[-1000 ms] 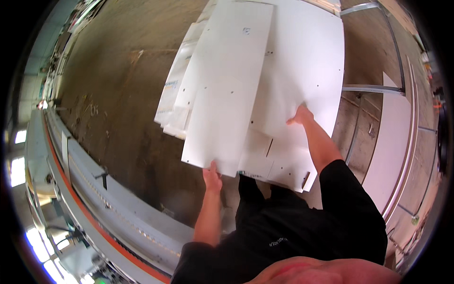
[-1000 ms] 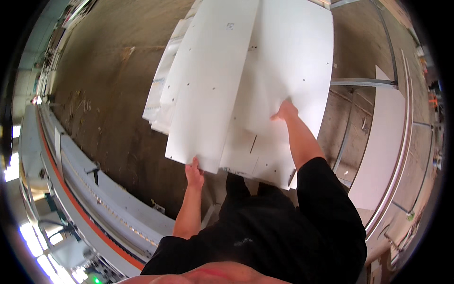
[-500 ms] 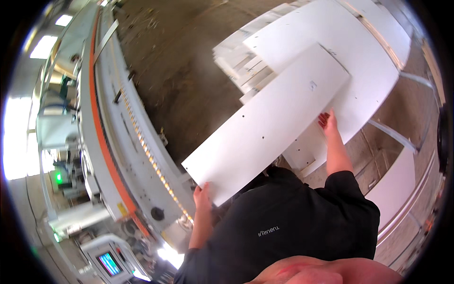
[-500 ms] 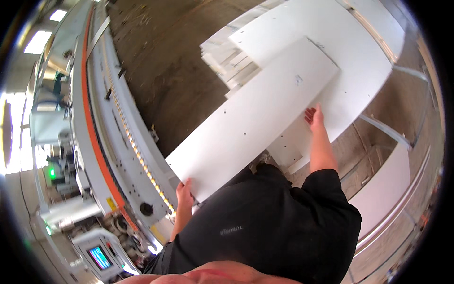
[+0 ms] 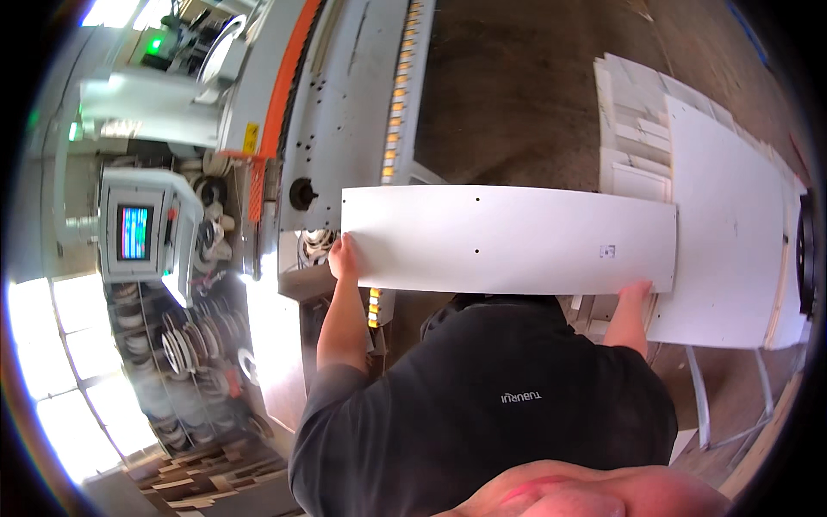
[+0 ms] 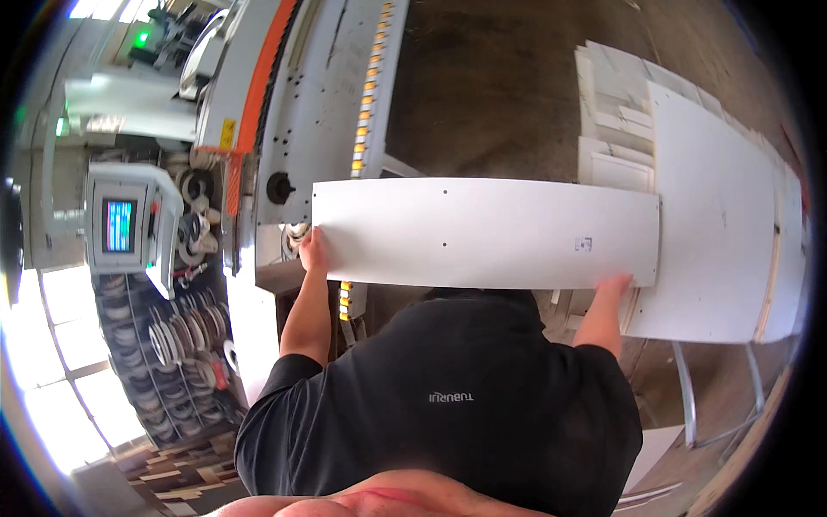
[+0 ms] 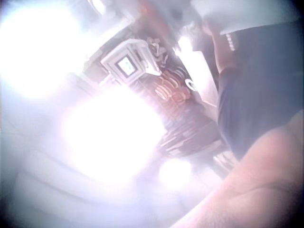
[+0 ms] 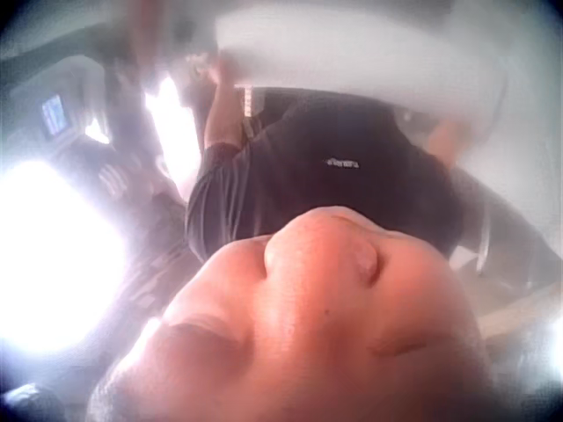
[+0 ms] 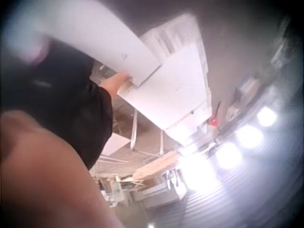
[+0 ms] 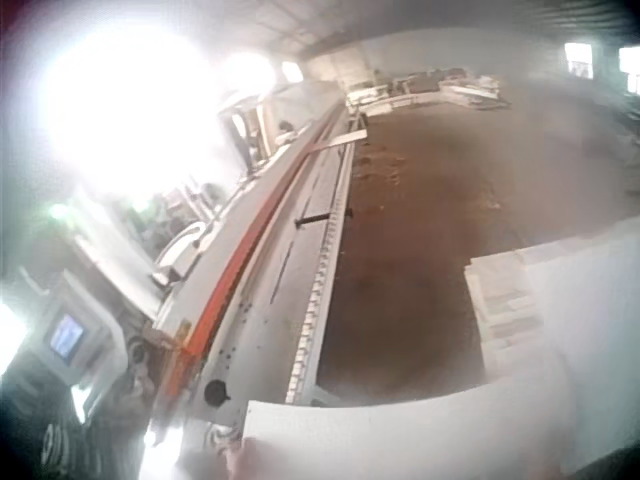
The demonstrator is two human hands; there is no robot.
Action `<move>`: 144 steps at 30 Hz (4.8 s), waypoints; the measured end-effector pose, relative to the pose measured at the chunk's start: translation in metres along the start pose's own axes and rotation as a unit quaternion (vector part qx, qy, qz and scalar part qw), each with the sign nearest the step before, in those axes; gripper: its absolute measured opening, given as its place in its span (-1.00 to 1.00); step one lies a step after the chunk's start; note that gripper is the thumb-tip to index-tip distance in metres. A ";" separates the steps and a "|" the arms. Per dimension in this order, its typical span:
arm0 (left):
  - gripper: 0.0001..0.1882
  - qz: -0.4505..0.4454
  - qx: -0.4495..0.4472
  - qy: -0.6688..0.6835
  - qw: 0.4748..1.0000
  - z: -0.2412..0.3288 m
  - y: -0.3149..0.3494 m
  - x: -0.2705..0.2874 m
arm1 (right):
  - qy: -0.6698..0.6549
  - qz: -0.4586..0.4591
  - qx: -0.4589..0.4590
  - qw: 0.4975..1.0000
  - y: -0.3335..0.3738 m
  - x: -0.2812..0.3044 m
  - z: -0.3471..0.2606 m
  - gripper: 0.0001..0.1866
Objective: The person repeatedly picks up white rectangular panels from a stack, places them on a machine, and uses a handheld tool to apply a treatment to the surface. The person then removes the panel and places it on a different stack, repeating this cycle for multiple units.
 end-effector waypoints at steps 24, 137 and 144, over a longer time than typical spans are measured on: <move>-0.05 0.081 0.156 0.398 0.901 -0.059 -0.038 0.074 | 0.236 -0.237 -0.161 0.929 0.384 -0.084 0.135 -0.43; -0.68 -0.645 0.246 0.041 0.722 0.087 0.537 -0.436 | 0.356 -0.020 -0.032 0.934 0.081 0.263 0.191 -0.32; -0.55 -0.584 0.301 0.144 0.740 0.058 0.558 -0.494 | 0.340 -0.112 -0.022 0.933 0.108 0.291 0.136 -0.51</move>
Point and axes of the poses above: each hand's wrist, its own y-axis away from the middle knuckle, its own x-axis out of the back of the hand, z = x × y, the point moved 1 cm from there along -y, towards the middle knuckle, and after that the axes turned 13 degrees about y, right-handed, at the moved point
